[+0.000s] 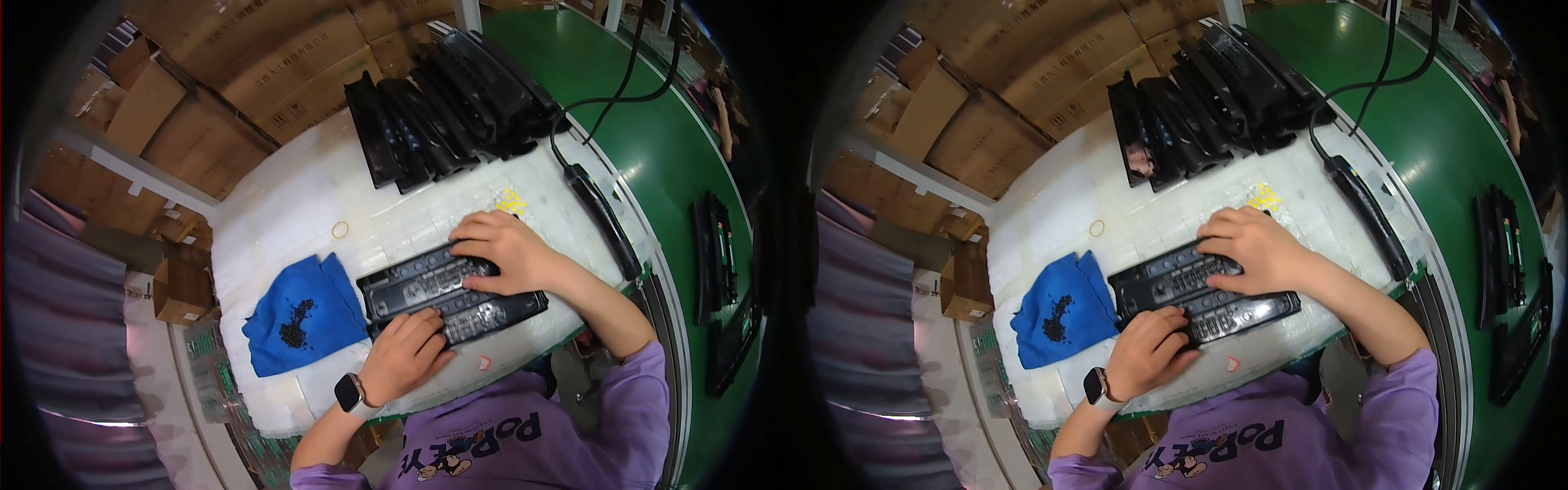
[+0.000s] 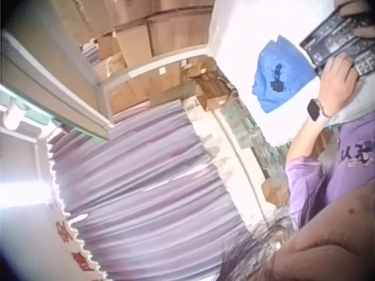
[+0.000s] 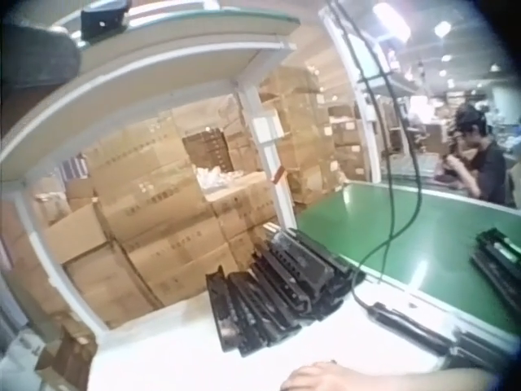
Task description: Assembling toner cartridges by installing components and using an electric screwdriver.
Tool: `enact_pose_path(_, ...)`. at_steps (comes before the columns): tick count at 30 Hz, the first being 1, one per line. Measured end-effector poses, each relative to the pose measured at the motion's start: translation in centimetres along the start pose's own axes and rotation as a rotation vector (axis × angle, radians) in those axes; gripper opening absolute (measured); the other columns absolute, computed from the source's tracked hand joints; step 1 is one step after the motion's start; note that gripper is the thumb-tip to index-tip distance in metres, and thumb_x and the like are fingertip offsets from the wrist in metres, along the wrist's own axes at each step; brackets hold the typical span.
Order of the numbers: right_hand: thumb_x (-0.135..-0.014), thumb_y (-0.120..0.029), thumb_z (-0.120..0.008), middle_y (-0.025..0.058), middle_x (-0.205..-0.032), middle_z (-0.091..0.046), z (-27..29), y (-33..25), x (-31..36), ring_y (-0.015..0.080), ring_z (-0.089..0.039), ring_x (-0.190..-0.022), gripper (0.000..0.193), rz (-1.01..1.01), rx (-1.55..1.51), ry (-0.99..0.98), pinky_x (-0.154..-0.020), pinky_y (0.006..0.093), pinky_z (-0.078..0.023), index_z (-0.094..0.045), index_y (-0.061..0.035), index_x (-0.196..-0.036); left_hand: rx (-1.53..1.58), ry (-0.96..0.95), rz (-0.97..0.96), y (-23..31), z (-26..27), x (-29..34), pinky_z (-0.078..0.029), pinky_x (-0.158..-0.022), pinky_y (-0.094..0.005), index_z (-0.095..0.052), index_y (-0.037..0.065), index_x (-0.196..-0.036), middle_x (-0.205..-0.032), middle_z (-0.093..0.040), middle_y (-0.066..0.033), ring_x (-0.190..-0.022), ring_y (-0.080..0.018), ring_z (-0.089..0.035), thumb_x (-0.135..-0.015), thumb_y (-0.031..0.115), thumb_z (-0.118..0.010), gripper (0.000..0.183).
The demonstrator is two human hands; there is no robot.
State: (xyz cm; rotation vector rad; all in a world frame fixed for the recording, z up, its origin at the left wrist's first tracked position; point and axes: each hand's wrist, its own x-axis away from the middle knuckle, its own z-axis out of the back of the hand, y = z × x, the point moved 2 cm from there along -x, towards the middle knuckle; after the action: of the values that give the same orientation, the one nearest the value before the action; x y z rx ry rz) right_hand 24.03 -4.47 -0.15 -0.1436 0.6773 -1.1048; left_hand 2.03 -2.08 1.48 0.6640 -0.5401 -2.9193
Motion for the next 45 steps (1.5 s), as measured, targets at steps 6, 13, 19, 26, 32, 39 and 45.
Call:
enact_pose_path(6, -0.064, -0.032, -0.071, 0.0044, -0.101, -0.060, 0.7, -0.1, 1.1, 0.0208, -0.054, -0.095, 0.036, 0.037, -0.047, -0.078, -0.078, 0.0335, -0.044, -0.065, -0.0054, -0.089, -0.080, 0.267, 0.277, -4.9, 2.0, -5.5, -0.046, -0.062, -0.0352, -0.056, 0.000, -0.079, -0.079, -0.058, -0.0134, -0.071, -0.0287, -0.057, -0.074, 0.015, -0.065, 0.018)
enact_pose_path(13, -0.067, -0.042, -0.069, 0.0074, -0.104, -0.058, 1.2, -1.7, 1.9, 0.0218, -0.051, -0.098, 0.045, 0.041, -0.003, -0.084, -0.081, 0.0334, -0.041, -0.064, -0.0043, -0.092, -0.143, 0.255, 0.639, -17.9, 0.5, -14.5, -0.045, -0.060, -0.0395, -0.056, 0.001, -0.083, -0.073, -0.059, -0.0157, -0.068, -0.0322, -0.057, -0.077, 0.026, -0.063, 0.027)
enact_pose_path(19, -0.067, -0.043, -0.069, 0.0104, -0.113, -0.053, 1.4, -1.6, 2.6, 0.0254, -0.047, -0.104, 0.055, 0.053, 0.055, -0.195, -0.084, 0.0362, -0.038, -0.057, -0.0035, -0.104, -0.376, 0.221, 0.684, -19.6, -0.2, -14.0, -0.046, -0.060, -0.0435, -0.057, 0.002, -0.084, -0.075, -0.062, -0.0190, -0.073, -0.0358, -0.060, -0.077, 0.022, -0.062, 0.022)
enact_pose_path(26, -0.068, -0.040, -0.069, 0.0128, -0.114, -0.051, 1.7, -1.7, 2.9, 0.0263, -0.047, -0.105, 0.052, 0.035, 0.058, -0.215, -0.085, 0.0369, -0.038, -0.055, -0.0027, -0.102, -0.260, 0.257, 0.426, -12.9, 4.7, -5.7, -0.043, -0.055, -0.0365, -0.055, 0.000, -0.080, -0.069, -0.055, -0.0152, -0.062, -0.0319, -0.054, -0.075, 0.005, -0.060, 0.008)
enact_pose_path(32, -0.069, -0.036, -0.069, 0.0131, -0.115, -0.050, 1.8, -2.7, 2.6, 0.0270, -0.047, -0.109, 0.048, 0.029, 0.161, -0.257, -0.087, 0.0370, -0.038, -0.056, -0.0061, -0.104, -0.129, -0.062, 0.228, -8.4, 4.8, -1.1, -0.045, -0.056, -0.0349, -0.058, 0.002, -0.075, -0.072, -0.056, -0.0102, -0.066, -0.0279, -0.054, -0.064, 0.001, -0.067, 0.014)
enact_pose_path(39, -0.068, -0.030, -0.069, 0.0109, -0.113, -0.052, 1.6, -2.9, 2.3, 0.0266, -0.048, -0.108, 0.042, 0.164, 0.005, -0.261, -0.086, 0.0372, -0.039, -0.057, -0.0067, -0.102, 0.095, -0.221, 0.266, -7.9, 3.7, -1.0, -0.046, -0.059, -0.0320, -0.066, 0.005, -0.081, -0.074, -0.056, -0.0076, -0.070, -0.0244, -0.055, -0.070, 0.010, -0.069, 0.012)
enact_pose_path(45, -0.067, -0.031, -0.070, 0.0106, -0.113, -0.052, 2.5, -2.9, 1.9, 0.0271, -0.048, -0.108, 0.042, 0.089, -0.005, -0.079, -0.087, 0.0378, -0.038, -0.058, -0.0075, -0.100, 0.163, 0.076, 0.451, -10.1, 4.3, -5.3, -0.044, -0.061, -0.0288, -0.064, 0.002, -0.077, -0.073, -0.061, -0.0081, -0.066, -0.0209, -0.053, -0.077, 0.013, -0.064, 0.011)
